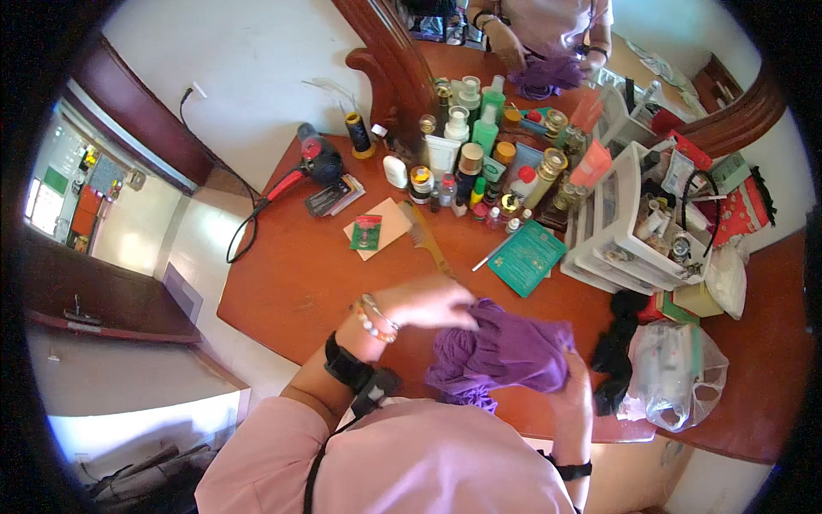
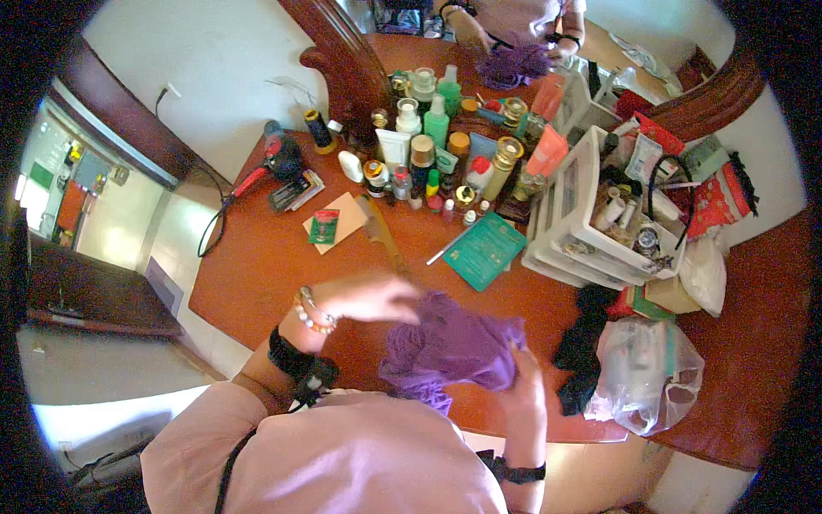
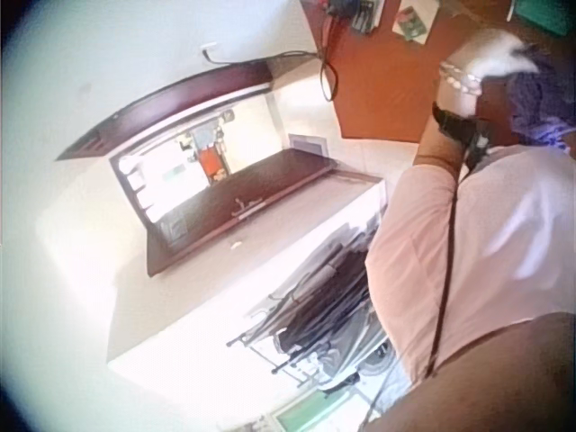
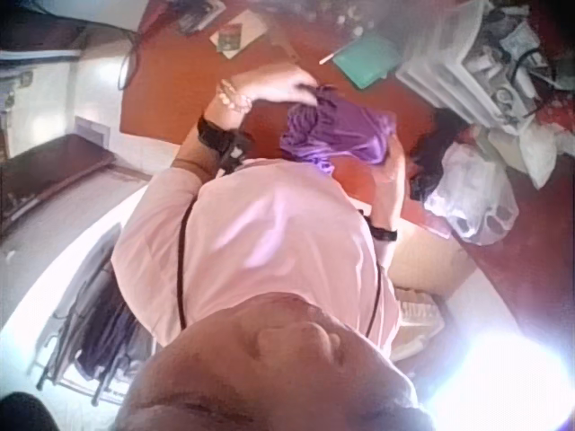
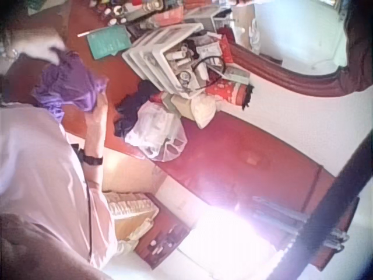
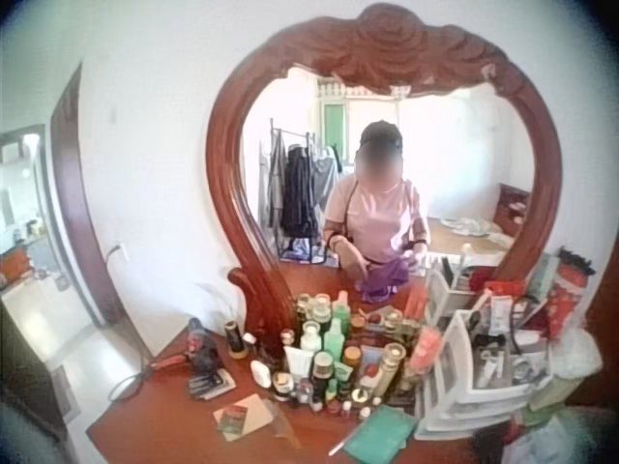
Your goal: The person wipes various cosmetic items and tools on a cluttered vanity table using a purple cloth. They clean a small white bottle, a beige compact, a green box, a yellow comb, a small round container, a black hair tie, a makeup brush, and a lipstick tube, placing each item back on the table after wiping.
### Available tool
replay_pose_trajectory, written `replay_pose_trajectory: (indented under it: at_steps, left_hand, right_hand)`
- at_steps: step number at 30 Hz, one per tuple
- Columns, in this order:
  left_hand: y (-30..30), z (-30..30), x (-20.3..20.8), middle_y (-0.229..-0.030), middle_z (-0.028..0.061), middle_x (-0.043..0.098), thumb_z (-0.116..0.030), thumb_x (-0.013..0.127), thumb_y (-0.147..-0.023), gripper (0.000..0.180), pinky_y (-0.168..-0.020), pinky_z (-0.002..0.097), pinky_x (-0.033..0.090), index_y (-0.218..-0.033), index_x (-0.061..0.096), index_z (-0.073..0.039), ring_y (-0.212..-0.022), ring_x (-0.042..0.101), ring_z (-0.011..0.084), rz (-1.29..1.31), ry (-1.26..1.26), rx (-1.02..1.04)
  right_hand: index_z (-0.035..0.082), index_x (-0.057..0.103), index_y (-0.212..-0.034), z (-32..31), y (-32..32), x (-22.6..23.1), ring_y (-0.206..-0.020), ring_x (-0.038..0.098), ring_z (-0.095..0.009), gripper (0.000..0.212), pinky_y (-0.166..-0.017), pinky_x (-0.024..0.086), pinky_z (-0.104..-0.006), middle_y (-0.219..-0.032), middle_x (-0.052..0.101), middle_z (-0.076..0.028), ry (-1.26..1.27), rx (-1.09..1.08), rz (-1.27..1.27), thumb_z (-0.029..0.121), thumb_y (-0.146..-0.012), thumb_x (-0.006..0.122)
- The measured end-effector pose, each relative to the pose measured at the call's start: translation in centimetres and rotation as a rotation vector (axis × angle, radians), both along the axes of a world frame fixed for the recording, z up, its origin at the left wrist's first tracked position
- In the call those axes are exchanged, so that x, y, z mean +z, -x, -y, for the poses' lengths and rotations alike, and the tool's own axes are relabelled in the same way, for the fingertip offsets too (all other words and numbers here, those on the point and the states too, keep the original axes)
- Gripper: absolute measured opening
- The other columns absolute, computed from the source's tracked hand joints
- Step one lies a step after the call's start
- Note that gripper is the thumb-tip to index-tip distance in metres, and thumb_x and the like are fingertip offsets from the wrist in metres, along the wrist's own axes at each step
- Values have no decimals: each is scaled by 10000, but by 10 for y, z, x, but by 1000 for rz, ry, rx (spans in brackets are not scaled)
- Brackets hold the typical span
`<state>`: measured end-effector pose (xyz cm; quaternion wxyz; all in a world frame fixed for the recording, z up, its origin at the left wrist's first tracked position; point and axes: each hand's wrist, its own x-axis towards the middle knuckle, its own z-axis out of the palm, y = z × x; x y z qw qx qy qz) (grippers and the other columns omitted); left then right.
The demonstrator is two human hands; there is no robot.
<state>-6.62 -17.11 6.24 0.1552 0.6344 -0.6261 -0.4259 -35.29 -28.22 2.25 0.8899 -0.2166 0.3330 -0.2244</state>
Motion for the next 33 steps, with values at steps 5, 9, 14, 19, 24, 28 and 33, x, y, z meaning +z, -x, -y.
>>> replay_pose_trajectory:
  at_steps: [5, 9, 14, 19, 24, 28, 33]
  left_hand:
    - [-104, -42, -86, -1100, 182, 559, -337, 693, -742, 510, -830, 434, 437, -1121, 543, -31, -1027, 519, 350, 524, 476, 765]
    - [-116, -52, -119, -1176, 175, 499, -368, 740, -680, 684, -893, 457, 413, -1248, 479, -89, -1094, 459, 388, 654, 300, 1067]
    - [-115, -66, -120, -1170, 154, 506, -382, 736, -677, 698, -884, 446, 421, -1270, 476, -122, -1087, 466, 368, 612, 239, 997]
    - [-124, -77, -108, -1164, 165, 502, -354, 706, -706, 648, -878, 443, 418, -1232, 485, -48, -1061, 467, 371, 586, 532, 1112]
    - [-184, -96, -105, -1258, 224, 442, -298, 706, -708, 617, -945, 447, 383, -1210, 486, -16, -1157, 413, 406, 752, 554, 1202]
    - [-228, -108, -106, -1200, 218, 496, -223, 703, -710, 514, -935, 463, 391, -1159, 536, -37, -1120, 456, 399, 574, 503, 1196]
    - [-256, -114, -94, -951, 143, 520, -141, 663, -685, 282, -757, 459, 447, -942, 563, -79, -929, 514, 345, 770, 672, 1323]
  right_hand:
    - [-8, 511, -1163, -10, -9, 33, -946, 600, -212, 322, -828, 475, -329, -1069, 605, -111, 252, 48, -82, 159, -888, 509]
    - [-21, 476, -1209, -31, -26, 41, -981, 573, -180, 376, -861, 444, -298, -1093, 585, -89, 449, 147, -306, 158, -881, 520]
    - [-8, 490, -1201, -62, -46, 34, -945, 538, -143, 372, -836, 430, -287, -1077, 578, -62, 532, 256, -404, 125, -862, 568]
    - [-16, 474, -1213, -93, -75, 23, -971, 550, -148, 378, -867, 435, -298, -1094, 579, -71, 520, 216, -387, 86, -861, 565]
    - [-21, 494, -1196, -117, -108, 25, -961, 553, -157, 358, -865, 431, -298, -1093, 585, -72, 563, 205, -344, 74, -860, 575]
    - [-27, 532, -1155, -129, -127, 34, -951, 540, -135, 310, -845, 429, -280, -1056, 597, -59, 674, 279, -417, 71, -864, 571]
    - [-14, 592, -1102, -133, -130, 41, -934, 524, -101, 244, -830, 422, -261, -1033, 604, -33, 771, 212, -494, 34, -869, 544]
